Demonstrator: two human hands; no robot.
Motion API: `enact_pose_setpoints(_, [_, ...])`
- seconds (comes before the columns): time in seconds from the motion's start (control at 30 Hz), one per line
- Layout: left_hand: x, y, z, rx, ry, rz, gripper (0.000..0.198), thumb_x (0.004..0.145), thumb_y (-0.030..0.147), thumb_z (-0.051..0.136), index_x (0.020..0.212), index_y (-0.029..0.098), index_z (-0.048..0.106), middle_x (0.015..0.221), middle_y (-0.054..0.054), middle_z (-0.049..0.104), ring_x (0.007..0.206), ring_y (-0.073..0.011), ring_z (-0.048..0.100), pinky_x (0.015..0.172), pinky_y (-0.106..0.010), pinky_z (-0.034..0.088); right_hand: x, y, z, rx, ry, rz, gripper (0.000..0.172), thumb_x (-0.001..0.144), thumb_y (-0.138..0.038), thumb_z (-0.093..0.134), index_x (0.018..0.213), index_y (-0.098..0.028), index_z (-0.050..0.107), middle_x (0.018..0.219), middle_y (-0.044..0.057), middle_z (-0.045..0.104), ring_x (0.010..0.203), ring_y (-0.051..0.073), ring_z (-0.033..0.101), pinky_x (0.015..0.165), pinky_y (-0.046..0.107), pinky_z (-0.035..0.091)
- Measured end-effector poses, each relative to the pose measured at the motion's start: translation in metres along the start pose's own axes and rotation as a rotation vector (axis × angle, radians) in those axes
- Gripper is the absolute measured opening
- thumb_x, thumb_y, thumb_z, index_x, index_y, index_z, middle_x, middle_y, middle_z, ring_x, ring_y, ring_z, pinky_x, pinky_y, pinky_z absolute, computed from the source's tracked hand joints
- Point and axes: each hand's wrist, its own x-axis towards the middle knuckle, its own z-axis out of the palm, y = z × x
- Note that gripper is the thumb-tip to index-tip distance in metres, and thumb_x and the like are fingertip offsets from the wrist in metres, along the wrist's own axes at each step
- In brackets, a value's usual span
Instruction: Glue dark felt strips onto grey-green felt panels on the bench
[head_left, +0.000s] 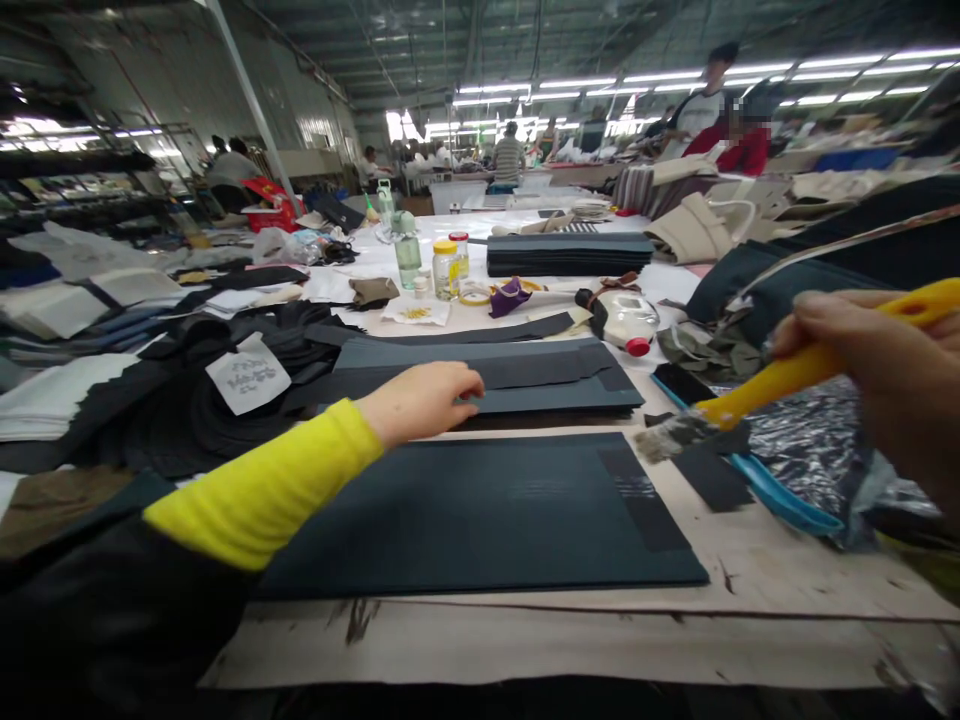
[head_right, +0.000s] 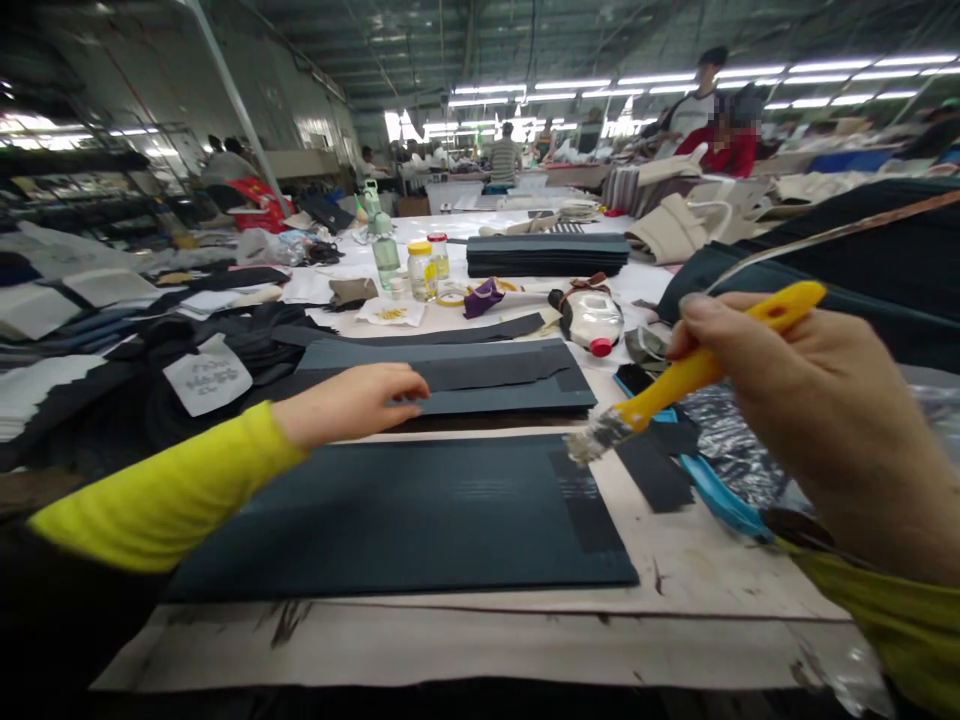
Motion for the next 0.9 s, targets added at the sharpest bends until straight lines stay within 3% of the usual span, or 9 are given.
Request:
enact_pose_setpoints(0.1, [0.053, -0.014, 0.014, 0.022, 0.067, -0.109, 0.026, 0.081, 0.027, 0.054, 0.105, 0.015, 0.057, 0.103, -0.008, 0.060, 0.095, -0.0205, 0.057, 0.084, -0.030, 0.043, 0.005, -0.022, 0.013, 0.145, -0.037, -0.004, 0.032, 0.081, -0.048, 0.052, 0.069, -0.019, 0.056, 0.075, 0.004, 0.055, 0.069, 0.013, 0.052, 0.065, 0.029, 0.043])
enact_pose_setpoints(0.2, [0.077, -0.022, 0.031, 0.014, 0.072, -0.142, 0.027, 0.079, 0.028, 0.056, 0.103, 0.014, 0.058, 0.103, -0.009, 0.060, 0.095, -0.0220, 0.057, 0.082, -0.031, 0.044, 0.009, -0.024, 0.018, 0.173, -0.118, 0.017, 0.040, 0.076, -0.058, 0.053, 0.075, -0.018, 0.057, 0.070, 0.004, 0.055, 0.061, 0.013, 0.051, 0.054, 0.027, 0.042])
enact_pose_setpoints(0.33, [0.071, -0.022, 0.041, -0.010, 0.032, -0.106, 0.022, 0.077, 0.033, 0.059, 0.093, 0.018, 0.061, 0.096, -0.006, 0.061, 0.089, -0.0201, 0.059, 0.077, -0.028, 0.045, 0.015, -0.009, 0.018, 0.042, -0.147, 0.008, 0.049, 0.075, -0.066, 0.049, 0.079, -0.018, 0.059, 0.070, 0.006, 0.057, 0.057, 0.015, 0.051, 0.051, 0.028, 0.040])
enact_pose_setpoints(0.43, [0.059, -0.021, 0.042, -0.026, 0.023, -0.066, 0.024, 0.077, 0.037, 0.059, 0.094, 0.019, 0.061, 0.096, -0.004, 0.060, 0.089, -0.0193, 0.058, 0.077, -0.027, 0.045, 0.019, 0.004, 0.025, -0.157, -0.261, -0.175, 0.046, 0.081, -0.060, 0.042, 0.080, -0.017, 0.061, 0.074, 0.007, 0.058, 0.064, 0.017, 0.054, 0.057, 0.030, 0.042])
enact_pose_setpoints(0.53, [0.054, -0.021, 0.043, -0.037, 0.031, -0.053, 0.027, 0.078, 0.037, 0.058, 0.098, 0.019, 0.059, 0.099, -0.005, 0.059, 0.092, -0.0201, 0.058, 0.080, -0.028, 0.045, 0.022, 0.017, 0.047, -0.424, -0.468, -0.402, 0.035, 0.085, -0.045, 0.042, 0.090, -0.018, 0.064, 0.090, 0.008, 0.058, 0.079, 0.020, 0.056, 0.071, 0.033, 0.043])
enact_pose_setpoints(0.6, [0.054, -0.022, 0.044, -0.041, 0.036, -0.051, 0.027, 0.078, 0.037, 0.058, 0.098, 0.019, 0.059, 0.099, -0.005, 0.058, 0.092, -0.0204, 0.058, 0.080, -0.029, 0.045, 0.023, 0.025, 0.068, -0.545, -0.541, -0.428, 0.032, 0.085, -0.040, 0.046, 0.102, -0.019, 0.063, 0.098, 0.008, 0.056, 0.087, 0.022, 0.056, 0.076, 0.034, 0.043])
enact_pose_setpoints(0.7, [0.055, -0.022, 0.044, -0.044, 0.039, -0.049, 0.027, 0.078, 0.037, 0.058, 0.097, 0.018, 0.059, 0.097, -0.005, 0.058, 0.091, -0.0209, 0.058, 0.080, -0.030, 0.046, 0.028, 0.033, 0.100, -0.612, -0.566, -0.394, 0.042, 0.083, -0.045, 0.051, 0.110, -0.014, 0.060, 0.103, 0.012, 0.054, 0.088, 0.025, 0.056, 0.074, 0.035, 0.044])
enact_pose_setpoints(0.8, [0.054, -0.020, 0.046, -0.043, 0.053, -0.060, 0.031, 0.077, 0.038, 0.059, 0.100, 0.018, 0.058, 0.099, -0.007, 0.058, 0.092, -0.0220, 0.058, 0.081, -0.032, 0.046, 0.035, 0.031, 0.120, -0.618, -0.613, -0.390, 0.031, 0.080, -0.040, 0.059, 0.092, -0.013, 0.064, 0.095, 0.011, 0.055, 0.078, 0.021, 0.057, 0.069, 0.030, 0.043])
enact_pose_setpoints(0.9, [0.053, -0.019, 0.046, -0.027, 0.133, -0.068, 0.048, 0.075, 0.036, 0.061, 0.119, 0.019, 0.048, 0.120, -0.011, 0.049, 0.110, -0.0263, 0.050, 0.090, -0.039, 0.042, 0.035, 0.015, 0.119, -0.576, -0.655, -0.423, 0.014, 0.079, -0.030, 0.060, 0.078, -0.016, 0.062, 0.088, 0.005, 0.057, 0.074, 0.016, 0.056, 0.067, 0.026, 0.041])
